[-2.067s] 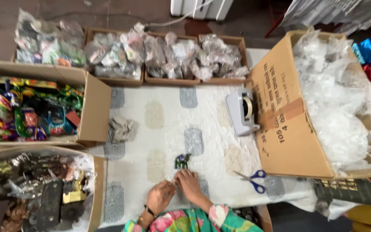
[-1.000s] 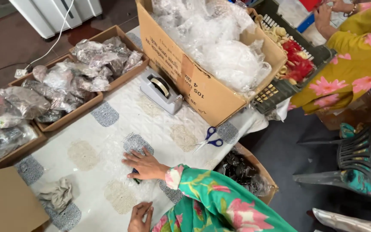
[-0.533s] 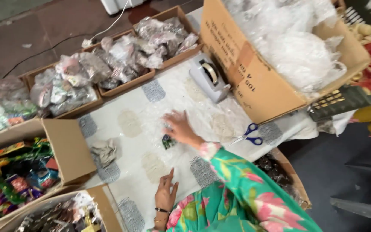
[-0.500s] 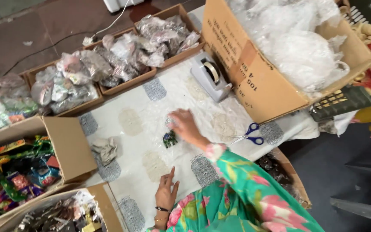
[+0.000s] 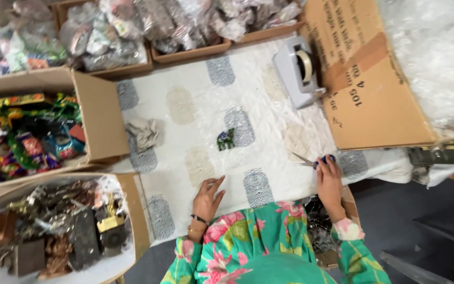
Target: The person wraps small decorative figurines in bubble wrap by hand and places the wrapped items into cardboard boxes on the table. They occasionally wipe items with a cloth and reach into a box of bubble wrap to tear off pieces for each figurine.
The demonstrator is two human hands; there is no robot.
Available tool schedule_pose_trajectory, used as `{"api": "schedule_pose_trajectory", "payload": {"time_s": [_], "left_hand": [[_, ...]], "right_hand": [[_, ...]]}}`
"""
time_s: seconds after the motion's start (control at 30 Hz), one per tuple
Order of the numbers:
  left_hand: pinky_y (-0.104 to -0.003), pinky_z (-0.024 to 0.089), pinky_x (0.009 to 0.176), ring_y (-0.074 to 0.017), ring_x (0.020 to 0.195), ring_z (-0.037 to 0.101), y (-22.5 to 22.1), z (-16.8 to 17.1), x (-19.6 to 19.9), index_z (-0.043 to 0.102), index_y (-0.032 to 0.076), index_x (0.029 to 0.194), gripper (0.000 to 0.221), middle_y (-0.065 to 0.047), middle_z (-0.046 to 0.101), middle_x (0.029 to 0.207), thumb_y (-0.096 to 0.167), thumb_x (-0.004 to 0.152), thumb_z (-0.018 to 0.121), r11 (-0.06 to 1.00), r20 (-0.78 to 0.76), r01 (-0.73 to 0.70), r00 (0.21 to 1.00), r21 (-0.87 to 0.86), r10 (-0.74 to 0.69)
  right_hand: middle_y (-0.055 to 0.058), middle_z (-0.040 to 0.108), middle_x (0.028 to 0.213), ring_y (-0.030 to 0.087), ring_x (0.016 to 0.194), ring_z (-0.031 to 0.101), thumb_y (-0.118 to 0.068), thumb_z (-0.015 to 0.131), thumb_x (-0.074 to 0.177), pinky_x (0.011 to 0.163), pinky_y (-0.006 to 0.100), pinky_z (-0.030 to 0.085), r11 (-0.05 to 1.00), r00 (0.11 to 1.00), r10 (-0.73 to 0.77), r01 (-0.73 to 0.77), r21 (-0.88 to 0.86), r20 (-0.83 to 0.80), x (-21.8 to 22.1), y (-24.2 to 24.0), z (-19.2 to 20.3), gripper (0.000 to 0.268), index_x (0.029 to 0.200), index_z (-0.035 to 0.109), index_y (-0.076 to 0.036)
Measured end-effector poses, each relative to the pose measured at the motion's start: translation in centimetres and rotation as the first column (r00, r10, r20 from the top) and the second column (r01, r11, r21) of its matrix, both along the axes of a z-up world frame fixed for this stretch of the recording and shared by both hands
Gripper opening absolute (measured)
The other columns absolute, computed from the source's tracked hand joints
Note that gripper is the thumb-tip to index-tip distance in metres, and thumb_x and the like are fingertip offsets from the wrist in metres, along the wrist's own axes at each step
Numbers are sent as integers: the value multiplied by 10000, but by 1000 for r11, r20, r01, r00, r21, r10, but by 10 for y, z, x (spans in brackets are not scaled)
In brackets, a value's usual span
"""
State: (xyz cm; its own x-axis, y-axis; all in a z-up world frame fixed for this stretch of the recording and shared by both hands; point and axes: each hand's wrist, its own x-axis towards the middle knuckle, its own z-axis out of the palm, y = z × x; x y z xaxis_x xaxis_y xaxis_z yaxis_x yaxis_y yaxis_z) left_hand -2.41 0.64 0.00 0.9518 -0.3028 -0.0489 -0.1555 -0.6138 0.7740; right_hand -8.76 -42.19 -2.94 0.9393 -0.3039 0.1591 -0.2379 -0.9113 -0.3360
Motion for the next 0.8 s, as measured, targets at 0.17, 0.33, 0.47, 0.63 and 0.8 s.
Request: {"api": "schedule_pose_trajectory", "payload": {"time_s": [0.17,0.33,0.47,0.63,0.8], "left_hand": [[-396,579,794,-275,966,683,1,17,0,612,254,1408,516,-81,622,1236,203,905,720,999,-58,-31,998,-26,30],[-399,570,809,-291,1012,664,2,17,-1,617,248,1405,525,-88,613,1227,192,896,727,1000,63,3,998,-15,-2],[-401,566,812,-290,1011,657,1,21,0,606,248,1416,530,-88,598,1225,189,902,720,1000,36,24,999,-2,-24],[-400,566,814,-290,995,652,2,20,-1,598,238,1422,532,-81,600,1224,190,906,717,1000,44,20,999,0,-20],[-399,565,818,-287,1009,652,4,13,-2,599,243,1432,536,-81,595,1232,195,912,721,999,47,39,998,7,-40]], "right_hand": [[118,635,1379,361,1308,567,-159,654,964,1132,434,452,996,995,75,-72,53,-70,-5,-13,25,437,1395,624,-96],[145,636,1353,368,1220,572,-256,793,768,1020,438,479,989,969,146,-148,8,-199,1,-28,49,649,1359,631,-44],[106,678,1246,328,1122,651,-348,865,710,927,427,537,994,911,60,-94,-63,-409,20,-21,81,610,1234,694,-87],[163,773,926,248,824,763,-255,888,708,791,372,587,935,757,138,114,336,-639,49,-18,66,622,1270,670,-102],[59,795,854,103,716,701,-147,782,844,635,255,519,592,443,734,-44,805,-515,92,22,24,306,1094,638,-48]]}}
